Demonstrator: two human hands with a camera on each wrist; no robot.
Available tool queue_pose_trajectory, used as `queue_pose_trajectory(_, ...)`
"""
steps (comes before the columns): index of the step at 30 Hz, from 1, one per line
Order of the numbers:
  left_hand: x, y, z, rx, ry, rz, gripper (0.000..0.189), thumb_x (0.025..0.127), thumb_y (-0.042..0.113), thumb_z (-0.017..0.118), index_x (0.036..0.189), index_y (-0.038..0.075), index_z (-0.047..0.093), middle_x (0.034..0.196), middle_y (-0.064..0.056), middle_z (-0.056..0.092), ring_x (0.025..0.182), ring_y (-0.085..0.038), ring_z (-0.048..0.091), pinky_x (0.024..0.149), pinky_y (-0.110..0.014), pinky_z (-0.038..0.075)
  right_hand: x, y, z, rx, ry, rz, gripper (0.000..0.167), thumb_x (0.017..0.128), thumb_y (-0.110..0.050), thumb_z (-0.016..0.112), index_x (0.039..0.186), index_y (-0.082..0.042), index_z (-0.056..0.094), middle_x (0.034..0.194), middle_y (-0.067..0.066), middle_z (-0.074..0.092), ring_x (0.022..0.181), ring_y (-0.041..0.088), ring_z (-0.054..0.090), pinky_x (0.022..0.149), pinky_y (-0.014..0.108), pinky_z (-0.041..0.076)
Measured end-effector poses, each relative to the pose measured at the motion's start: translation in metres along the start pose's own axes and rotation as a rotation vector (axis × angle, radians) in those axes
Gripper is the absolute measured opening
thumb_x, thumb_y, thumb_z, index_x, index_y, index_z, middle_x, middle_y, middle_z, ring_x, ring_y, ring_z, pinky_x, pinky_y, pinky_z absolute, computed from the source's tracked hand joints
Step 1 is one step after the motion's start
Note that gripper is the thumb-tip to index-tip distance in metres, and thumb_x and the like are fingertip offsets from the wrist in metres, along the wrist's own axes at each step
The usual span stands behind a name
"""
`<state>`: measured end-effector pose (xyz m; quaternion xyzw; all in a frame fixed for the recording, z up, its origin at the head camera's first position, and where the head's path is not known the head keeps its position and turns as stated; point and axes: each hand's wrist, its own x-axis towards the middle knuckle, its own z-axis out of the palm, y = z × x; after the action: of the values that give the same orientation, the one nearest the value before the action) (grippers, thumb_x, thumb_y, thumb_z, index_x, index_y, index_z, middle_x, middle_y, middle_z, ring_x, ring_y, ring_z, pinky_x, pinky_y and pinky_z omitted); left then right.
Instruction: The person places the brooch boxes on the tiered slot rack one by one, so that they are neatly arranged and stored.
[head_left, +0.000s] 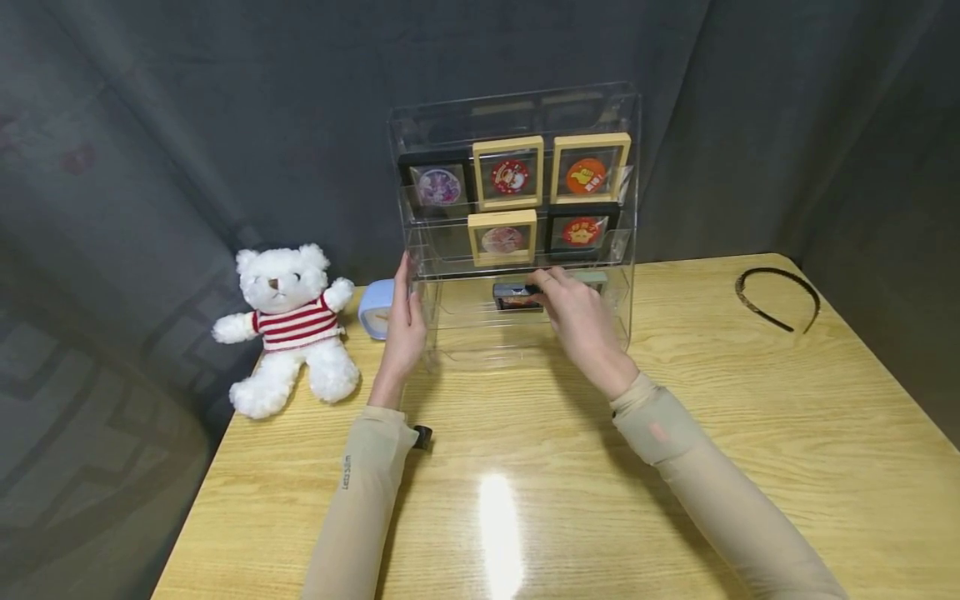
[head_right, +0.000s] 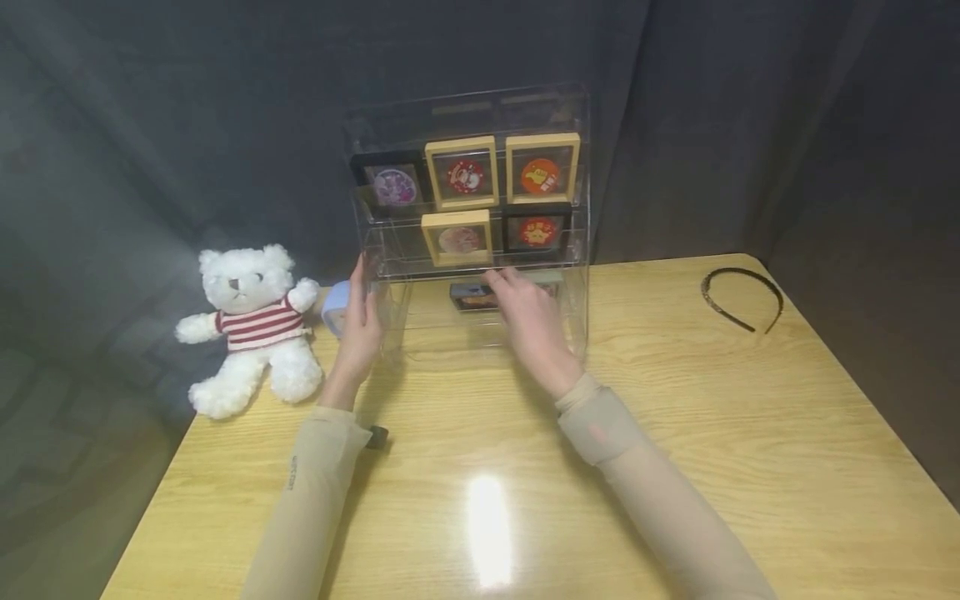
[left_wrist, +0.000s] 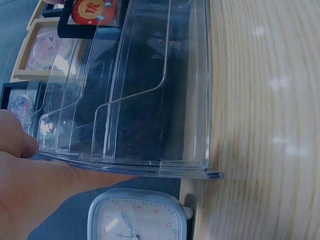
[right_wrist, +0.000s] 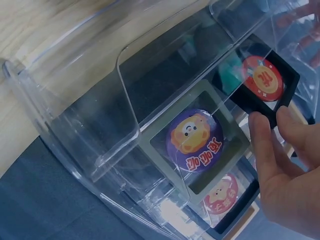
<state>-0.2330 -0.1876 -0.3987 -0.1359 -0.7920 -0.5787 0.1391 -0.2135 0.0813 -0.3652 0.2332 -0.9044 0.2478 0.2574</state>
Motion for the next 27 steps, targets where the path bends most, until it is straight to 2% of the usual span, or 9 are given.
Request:
queue_pose_trajectory(7, -0.001, 0.0, 0.0, 0.008, -0.001, 0.007, 0.061, 0.117, 0.003, 0.025, 0.174, 0.017, 0.008, 0.179, -0.004, 0.008, 0.163, -0.02, 0.011, 0.13, -0.043, 0.021, 0.001, 0.001, 0.002, -0.012, 0.006, 0.007, 0.022, 0.101, 0.001, 0.072, 0.123, 0.002, 0.074, 0.116, 0.021, 0.074, 0.087, 0.042, 0.074, 0.067, 0.053, 0.062)
queue_pose_trajectory(13, -0.001, -0.001, -0.001, -0.005, 0.002, 0.013, 0.061, 0.117, 0.004, 0.024, 0.174, 0.015, 0.006, 0.179, -0.007, 0.006, 0.163, -0.024, 0.009, 0.131, -0.044, 0.02, 0.002, 0.001, 0.002, -0.022, -0.007, -0.003, 0.024, 0.102, 0.003, 0.07, 0.126, 0.004, 0.074, 0.128, 0.021, 0.072, 0.091, 0.041, 0.074, 0.066, 0.049, 0.063)
queue_pose_trajectory(20, -0.002, 0.0, -0.002, -0.005, 0.011, 0.005, 0.06, 0.117, 0.004, 0.024, 0.174, 0.015, 0.007, 0.179, -0.007, 0.006, 0.163, -0.024, 0.008, 0.131, -0.044, 0.02, 0.0, -0.001, 0.001, -0.001, 0.0, -0.005, 0.026, 0.103, 0.0, 0.071, 0.129, 0.004, 0.073, 0.127, 0.021, 0.071, 0.08, 0.035, 0.073, 0.059, 0.044, 0.06)
queue_pose_trajectory(27, 0.002, 0.001, -0.004, -0.009, 0.007, 0.002, 0.061, 0.117, 0.003, 0.027, 0.174, 0.016, 0.011, 0.178, -0.007, 0.014, 0.161, -0.02, 0.016, 0.129, -0.039, 0.023, -0.007, -0.001, -0.011, 0.046, 0.006, 0.013, 0.027, 0.104, -0.009, 0.072, 0.128, 0.004, 0.072, 0.119, 0.022, 0.072, 0.063, 0.026, 0.06, 0.051, 0.039, 0.051)
